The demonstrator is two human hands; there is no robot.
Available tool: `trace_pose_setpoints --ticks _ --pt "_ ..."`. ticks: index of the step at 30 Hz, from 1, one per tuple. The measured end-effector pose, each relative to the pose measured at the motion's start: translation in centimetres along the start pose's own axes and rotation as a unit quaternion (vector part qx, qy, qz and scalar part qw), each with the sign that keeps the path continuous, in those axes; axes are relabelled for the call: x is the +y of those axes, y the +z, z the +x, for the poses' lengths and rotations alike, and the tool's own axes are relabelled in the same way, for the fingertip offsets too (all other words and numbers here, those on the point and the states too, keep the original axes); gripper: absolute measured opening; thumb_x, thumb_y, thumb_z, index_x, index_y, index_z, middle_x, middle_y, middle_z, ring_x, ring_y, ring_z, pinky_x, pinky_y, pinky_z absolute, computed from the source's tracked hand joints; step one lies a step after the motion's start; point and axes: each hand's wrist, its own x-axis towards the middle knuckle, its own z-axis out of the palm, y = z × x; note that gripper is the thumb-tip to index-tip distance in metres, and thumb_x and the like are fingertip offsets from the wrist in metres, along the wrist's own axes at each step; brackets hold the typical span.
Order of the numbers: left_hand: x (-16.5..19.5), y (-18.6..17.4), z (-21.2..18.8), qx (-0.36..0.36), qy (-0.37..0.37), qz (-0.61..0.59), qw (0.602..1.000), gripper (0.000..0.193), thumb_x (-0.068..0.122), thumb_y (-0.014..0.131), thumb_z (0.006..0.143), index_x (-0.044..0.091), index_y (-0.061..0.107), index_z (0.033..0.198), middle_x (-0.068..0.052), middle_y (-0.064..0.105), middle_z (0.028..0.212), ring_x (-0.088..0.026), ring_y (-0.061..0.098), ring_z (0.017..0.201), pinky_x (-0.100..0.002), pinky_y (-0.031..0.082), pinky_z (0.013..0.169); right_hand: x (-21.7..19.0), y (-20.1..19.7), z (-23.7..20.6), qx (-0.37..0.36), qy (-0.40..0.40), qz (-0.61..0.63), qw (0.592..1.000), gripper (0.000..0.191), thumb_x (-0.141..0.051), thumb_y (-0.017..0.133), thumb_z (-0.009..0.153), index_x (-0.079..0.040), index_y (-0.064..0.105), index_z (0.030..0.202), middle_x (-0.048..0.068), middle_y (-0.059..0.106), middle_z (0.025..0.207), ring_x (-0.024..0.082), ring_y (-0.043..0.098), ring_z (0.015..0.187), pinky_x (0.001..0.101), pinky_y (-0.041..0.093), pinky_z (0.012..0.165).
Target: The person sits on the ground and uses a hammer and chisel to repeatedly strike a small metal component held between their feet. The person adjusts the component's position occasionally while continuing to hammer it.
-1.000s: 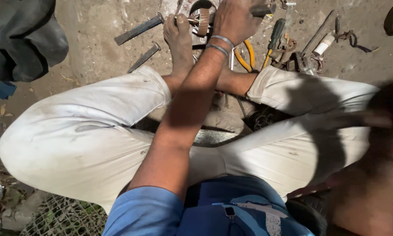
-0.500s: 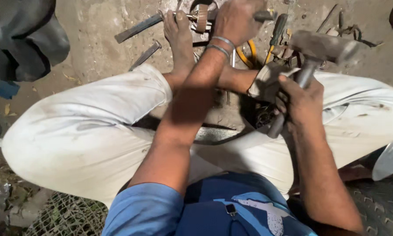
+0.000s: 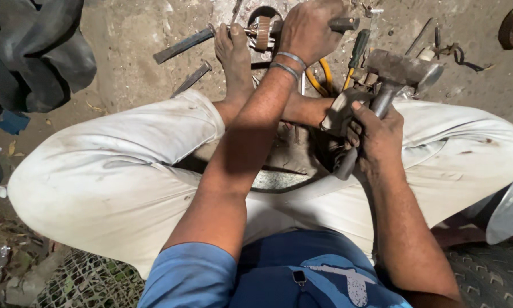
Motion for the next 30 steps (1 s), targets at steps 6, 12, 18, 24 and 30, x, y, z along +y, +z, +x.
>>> trace_pose_setpoints --ticks 6,12,18,24,30 --pt "-0.9 0.0 -0.4 -0.011 -0.038 -0.008 0.999 0.014 0.012 0.079 0.070 0.016 0.077 0.083 -0.007 0.076 0.079 -0.028 0.074 0.072 -0.041 0.058 0.067 1.4 -1.0 0.6 -0.002 0.014 -0.017 1.000 0.015 -0.009 0.071 0.095 0.000 0.061 0.101 0.001 0.053 0.064 0.009 0.045 0.044 0.0251 0.035 0.038" --pt "-0.9 0.0 -0.4 -0.035 -0.050 -0.011 0.998 0.014 0.013 0.080 0.070 0.014 0.078 0.083 -0.008 0.077 0.079 -0.029 0.074 0.073 -0.042 0.058 0.067 -0.4 0.9 -0.3 0.005 0.010 -0.032 0.999 0.017 -0.010 0.072 0.095 -0.001 0.059 0.099 0.001 0.052 0.063 0.010 0.044 0.043 0.0255 0.035 0.038" --pt "-1.3 -0.4 0.0 -0.004 -0.037 -0.025 0.999 0.017 0.015 0.077 0.072 0.015 0.078 0.089 -0.009 0.077 0.082 -0.030 0.075 0.077 -0.043 0.059 0.071 -3.1 -3.7 -0.8 0.090 -0.034 -0.193 0.977 0.027 -0.020 0.078 0.094 -0.006 0.054 0.094 0.000 0.062 0.068 0.010 0.058 0.050 0.0253 0.051 0.044" --pt "-1.6 -0.4 -0.2 -0.043 -0.069 -0.022 0.996 0.011 0.017 0.078 0.078 0.013 0.077 0.088 -0.011 0.076 0.082 -0.032 0.074 0.078 -0.044 0.059 0.071 -6.0 -10.6 1.2 -0.041 -0.237 -0.133 0.961 0.029 -0.034 0.065 0.105 -0.008 0.055 0.097 0.002 0.058 0.088 0.018 0.062 0.081 0.0409 0.053 0.083" --pt "-1.9 -0.7 -0.7 -0.002 -0.035 -0.028 0.999 0.023 0.017 0.080 0.069 0.013 0.078 0.092 -0.011 0.077 0.087 -0.035 0.073 0.081 -0.045 0.058 0.072 -7.8 4.0 1.0 -0.057 -0.140 -0.124 0.981 0.017 -0.020 0.066 0.099 -0.006 0.056 0.098 0.005 0.053 0.081 0.019 0.055 0.069 0.0395 0.046 0.065"
